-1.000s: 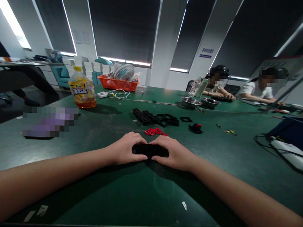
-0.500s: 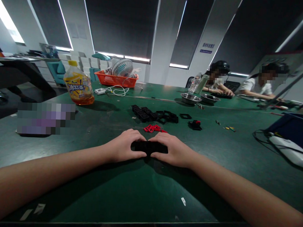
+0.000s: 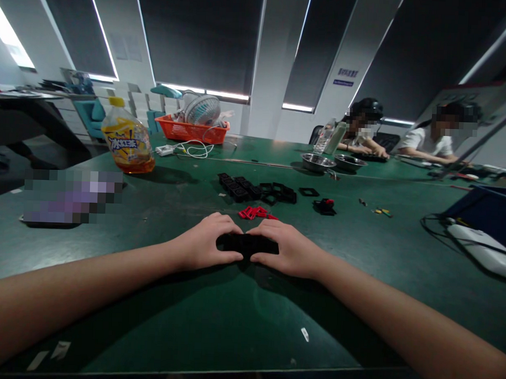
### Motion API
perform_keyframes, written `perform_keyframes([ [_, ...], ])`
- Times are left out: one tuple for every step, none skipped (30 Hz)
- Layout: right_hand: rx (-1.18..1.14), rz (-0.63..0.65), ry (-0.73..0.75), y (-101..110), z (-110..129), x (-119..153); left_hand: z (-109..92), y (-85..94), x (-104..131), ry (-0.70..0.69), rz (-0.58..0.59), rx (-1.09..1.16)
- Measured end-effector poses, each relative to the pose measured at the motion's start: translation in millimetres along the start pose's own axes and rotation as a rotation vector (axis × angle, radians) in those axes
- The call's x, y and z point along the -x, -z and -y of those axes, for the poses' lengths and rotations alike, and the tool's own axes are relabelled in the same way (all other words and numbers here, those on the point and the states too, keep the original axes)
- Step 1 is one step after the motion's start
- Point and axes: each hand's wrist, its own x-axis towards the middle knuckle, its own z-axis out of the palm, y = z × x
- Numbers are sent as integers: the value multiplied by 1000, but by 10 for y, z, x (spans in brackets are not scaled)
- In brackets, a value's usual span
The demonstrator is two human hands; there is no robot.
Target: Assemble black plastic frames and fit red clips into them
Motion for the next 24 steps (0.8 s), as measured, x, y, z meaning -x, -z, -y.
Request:
perform_keyframes([
  [5, 3, 1, -1, 0, 1, 0, -1, -1, 2, 1, 2],
  [12, 6, 2, -3, 0, 2, 0, -2, -1, 3, 3, 3],
  [21, 9, 2, -5, -1, 3, -1, -3, -2, 3, 4, 3],
  [30, 13, 2, -8, -2, 5, -1, -5, -2, 4, 4, 2],
  [38, 15, 2, -11, -3, 6, -1, -6, -2, 5, 2, 3],
  [43, 18, 1, -13, -5, 8, -2, -7, -1, 6, 0, 3],
  [44, 20, 1, -16, -7, 8, -2, -8, 0, 7, 0, 3],
  [43, 22, 2, -18, -9, 9, -3, -8, 2, 8, 1, 3],
  [41, 23, 3, -19, -12, 8, -4, -8, 3, 7, 3, 2],
  [41, 21, 3, -19, -15, 8, -4, -8, 4, 5, 6, 1],
  [40, 20, 4, -19, -17, 6, -4, -7, 5, 3, 9, -1],
  [38, 19, 5, -17, -18, 4, -3, -7, 4, 2, 11, -3],
  [35, 17, 5, -16, -18, 3, -3, -8, 3, 1, 11, -4],
  [30, 16, 4, -14, -18, 1, -1, -9, 2, 2, 12, -4],
  [25, 18, 2, -12, -16, 0, 1, -10, 0, 2, 13, -4],
  [20, 19, 2, -11, -14, 0, 4, -12, -2, 3, 14, -5],
  [16, 20, 1, -10, -12, 0, 7, -14, -3, 4, 14, -4],
  [13, 19, 1, -11, -11, 1, 11, -17, -3, 5, 14, -4],
  [11, 19, 2, -12, -12, 2, 15, -19, -3, 7, 15, -3],
  [10, 18, 4, -13, -14, 3, 19, -21, -4, 12, 18, -3],
  [9, 18, 7, -15, -17, 4, 24, -23, -6, 23, 23, -2],
  [9, 14, 11, -17, -22, 4, 29, -22, -10, 41, 28, 1],
  [9, 11, 13, -18, -27, 5, 34, -20, -17, 65, 31, 7],
  [12, 10, 15, -20, -32, 4, 41, -15, -28, 99, 36, 10],
])
